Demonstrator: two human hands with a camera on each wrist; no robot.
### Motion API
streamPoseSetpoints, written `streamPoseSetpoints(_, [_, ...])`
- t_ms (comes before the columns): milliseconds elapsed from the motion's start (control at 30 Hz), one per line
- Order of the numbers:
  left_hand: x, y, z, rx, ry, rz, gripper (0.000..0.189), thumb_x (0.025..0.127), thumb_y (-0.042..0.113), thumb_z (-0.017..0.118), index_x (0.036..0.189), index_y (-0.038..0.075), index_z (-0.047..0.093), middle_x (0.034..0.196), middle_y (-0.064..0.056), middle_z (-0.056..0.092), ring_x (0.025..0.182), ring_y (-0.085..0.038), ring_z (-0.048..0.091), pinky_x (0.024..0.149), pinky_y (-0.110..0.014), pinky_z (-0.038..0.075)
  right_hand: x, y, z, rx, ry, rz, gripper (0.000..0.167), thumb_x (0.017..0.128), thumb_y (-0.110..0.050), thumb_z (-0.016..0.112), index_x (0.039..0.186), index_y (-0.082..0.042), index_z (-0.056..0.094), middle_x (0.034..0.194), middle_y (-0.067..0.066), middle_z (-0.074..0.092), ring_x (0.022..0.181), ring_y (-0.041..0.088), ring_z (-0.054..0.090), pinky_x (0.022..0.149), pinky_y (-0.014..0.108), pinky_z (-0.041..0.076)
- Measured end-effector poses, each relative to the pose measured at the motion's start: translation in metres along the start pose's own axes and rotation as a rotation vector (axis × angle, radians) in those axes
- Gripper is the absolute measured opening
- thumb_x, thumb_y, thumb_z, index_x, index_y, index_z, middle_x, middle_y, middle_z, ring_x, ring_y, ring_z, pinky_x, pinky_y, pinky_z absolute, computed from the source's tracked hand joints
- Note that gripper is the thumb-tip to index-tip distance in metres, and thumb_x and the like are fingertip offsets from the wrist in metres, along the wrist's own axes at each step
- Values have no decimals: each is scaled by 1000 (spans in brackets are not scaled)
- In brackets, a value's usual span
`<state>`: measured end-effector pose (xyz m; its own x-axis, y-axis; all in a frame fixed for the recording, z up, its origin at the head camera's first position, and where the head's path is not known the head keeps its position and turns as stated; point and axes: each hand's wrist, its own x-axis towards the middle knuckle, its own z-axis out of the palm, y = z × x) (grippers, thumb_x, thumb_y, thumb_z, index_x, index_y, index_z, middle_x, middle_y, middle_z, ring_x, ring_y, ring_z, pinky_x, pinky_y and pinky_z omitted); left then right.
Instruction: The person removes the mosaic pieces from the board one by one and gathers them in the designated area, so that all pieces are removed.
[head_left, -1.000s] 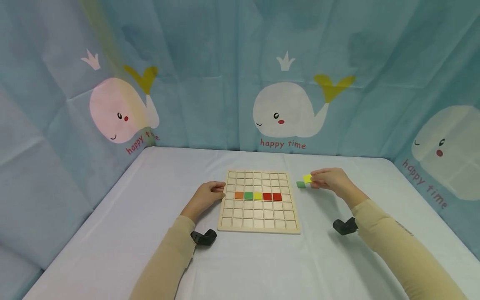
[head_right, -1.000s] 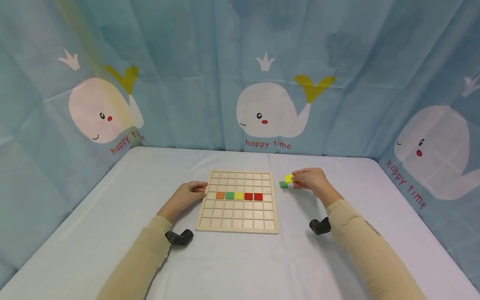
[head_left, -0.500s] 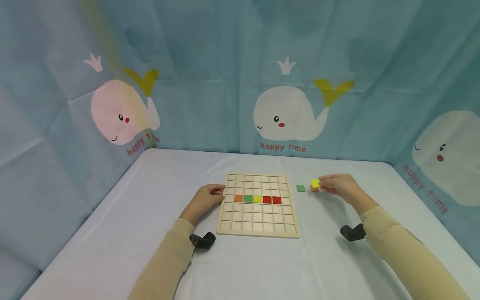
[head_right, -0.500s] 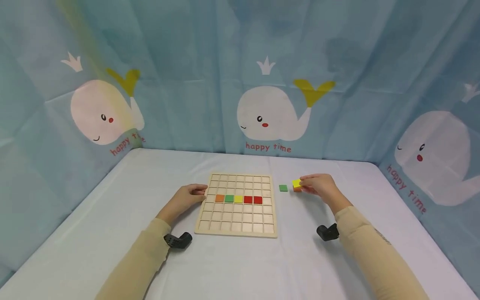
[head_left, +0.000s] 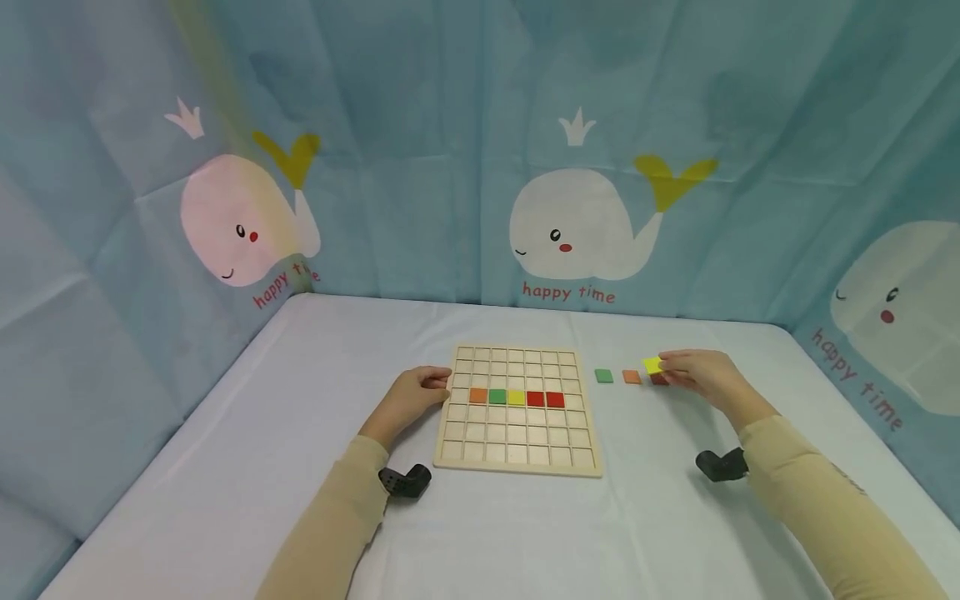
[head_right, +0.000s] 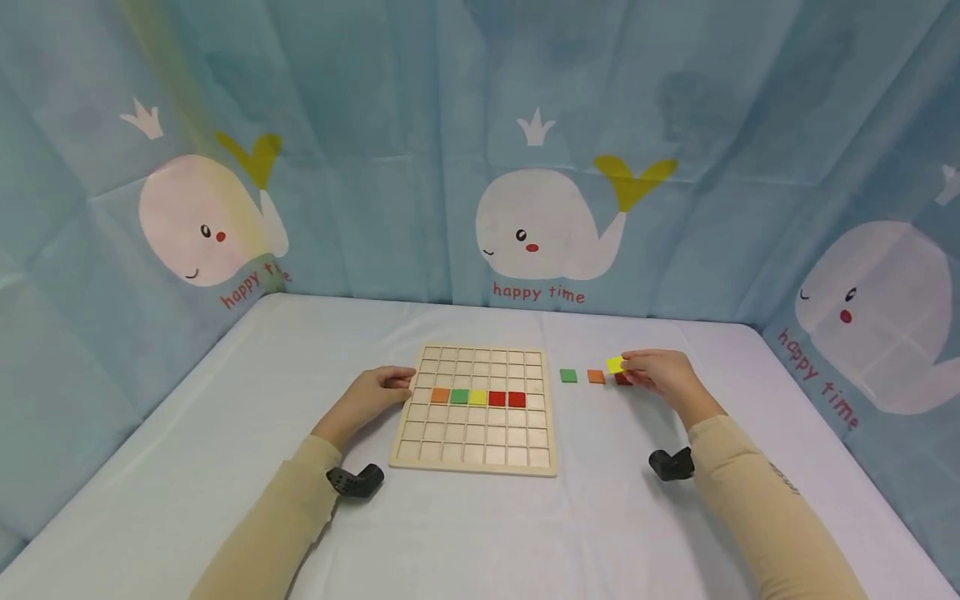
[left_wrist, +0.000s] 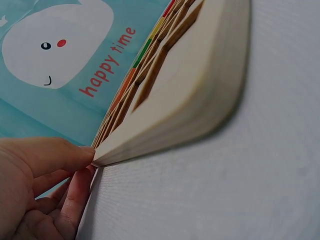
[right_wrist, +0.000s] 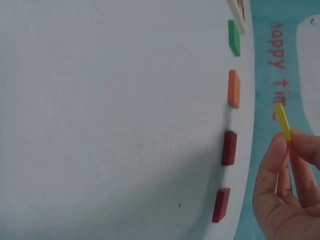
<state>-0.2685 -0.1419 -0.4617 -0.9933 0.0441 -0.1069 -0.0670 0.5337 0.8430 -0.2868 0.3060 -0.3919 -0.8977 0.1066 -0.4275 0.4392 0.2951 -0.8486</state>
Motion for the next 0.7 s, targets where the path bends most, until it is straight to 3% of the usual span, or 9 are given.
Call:
streamPoseSetpoints(100, [0, -1, -1, 0, -3, 5, 42, 92, 15, 68, 133, 7, 63, 113, -9, 69, 106, -20, 63, 96, -39, 50, 0, 2, -7, 4, 17, 24, 64, 100, -23, 61, 153, 0, 34, 159, 22, 32, 84, 1, 61, 83, 16, 55])
streamPoseSetpoints(467, [1, 3, -2, 1, -25, -4, 43, 92, 17, 68, 134, 8, 62, 116, -10, 68, 109, -22, 62, 98, -40, 49, 7, 18, -38, -4, 66, 42, 67, 100, -26, 60, 155, -3, 31, 159, 22, 31, 78, -4, 62, 83, 16, 55])
streamPoseSetpoints(700, [0, 2, -3, 7, -14, -12, 44, 92, 16, 68, 135, 9, 62, 116, -9, 68, 108, -21, 62, 96, -40, 49, 15, 27, -55, 44, 135, 121, 65, 101, -23, 58, 156, -6, 28, 162, 18, 26, 73, -3, 62, 79, 17, 55])
